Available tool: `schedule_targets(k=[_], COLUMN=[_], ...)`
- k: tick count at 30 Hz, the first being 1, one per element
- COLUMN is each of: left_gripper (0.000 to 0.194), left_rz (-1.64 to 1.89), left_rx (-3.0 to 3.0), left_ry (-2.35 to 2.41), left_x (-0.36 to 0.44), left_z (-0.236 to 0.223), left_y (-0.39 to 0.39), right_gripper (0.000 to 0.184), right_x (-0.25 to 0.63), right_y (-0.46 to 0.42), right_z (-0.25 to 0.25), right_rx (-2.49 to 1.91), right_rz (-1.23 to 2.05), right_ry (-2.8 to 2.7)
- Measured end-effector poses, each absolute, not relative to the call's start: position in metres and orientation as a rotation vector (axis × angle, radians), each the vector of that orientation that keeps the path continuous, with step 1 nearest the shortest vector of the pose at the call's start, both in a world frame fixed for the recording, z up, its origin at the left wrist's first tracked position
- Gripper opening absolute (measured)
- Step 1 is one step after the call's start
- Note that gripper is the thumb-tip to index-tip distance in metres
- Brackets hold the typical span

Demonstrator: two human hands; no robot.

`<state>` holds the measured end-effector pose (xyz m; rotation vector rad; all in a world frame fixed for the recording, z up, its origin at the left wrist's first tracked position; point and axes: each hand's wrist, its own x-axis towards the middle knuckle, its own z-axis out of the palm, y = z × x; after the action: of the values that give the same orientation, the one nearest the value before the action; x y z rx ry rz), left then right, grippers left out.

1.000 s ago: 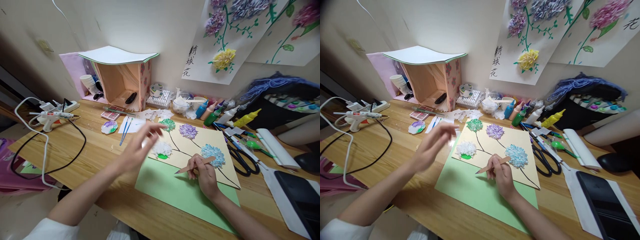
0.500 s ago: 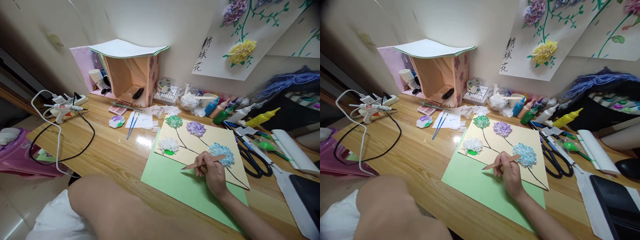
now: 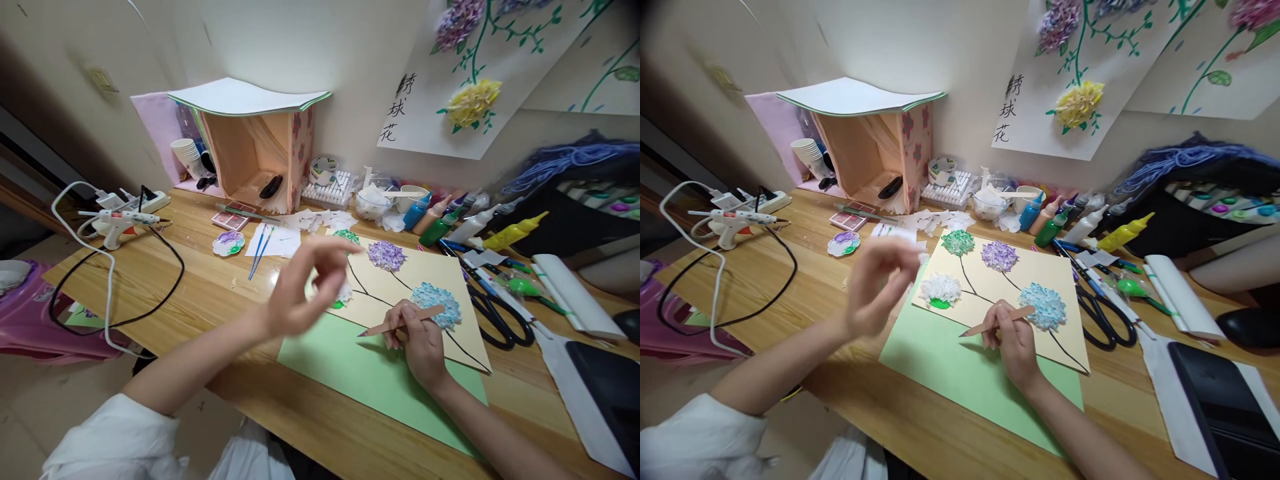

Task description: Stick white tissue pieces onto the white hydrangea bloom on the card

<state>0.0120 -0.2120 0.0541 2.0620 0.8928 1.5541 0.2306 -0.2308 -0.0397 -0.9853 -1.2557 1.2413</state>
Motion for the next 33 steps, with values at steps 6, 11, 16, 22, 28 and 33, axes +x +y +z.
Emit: schedule_targets(k=[6,11,16,22,28,33], left_gripper=[0.019,0.014,0.015,0.016,0.015,0.023], left_rz=[0.788,0.591,0.583,0.624,0.822,1.002], left_rx=[2.258,2.265,2.211,2.183,2.034,1.694], left_ry=[1.684,1.690,1.682,1.643,1.590,1.447], left_x=[-0.022,-0.029,-0.030,-0.033,-0.035,-0.035], left_z=[-0.007,-0.024,-0.026,-0.030,-0.031,-0.023], left_y=[-0.137,-0.134,-0.131,-0.127,-0.130,-0.134], right_gripper=[0.039,0.040,0.039,0.039,0.039,0.040], right_x=[0.230,0.230,0.231,0.231,0.231,0.229], right_y=[-0.230,-0.230,-0.231,-0.230,-0.230,-0.230], right_z=[-0.041,-0.040,-0.039,-0.042,-0.041,-0.036], right_rx=[-0.967,-0.966,-0.979,-0.990,-0.992,-1.004], right_rz=[1.251,1.261,1.274,1.264,1.262,1.249], right_ry=[-1.247,-1.255,-1.265,-1.257,-1.260,-1.271])
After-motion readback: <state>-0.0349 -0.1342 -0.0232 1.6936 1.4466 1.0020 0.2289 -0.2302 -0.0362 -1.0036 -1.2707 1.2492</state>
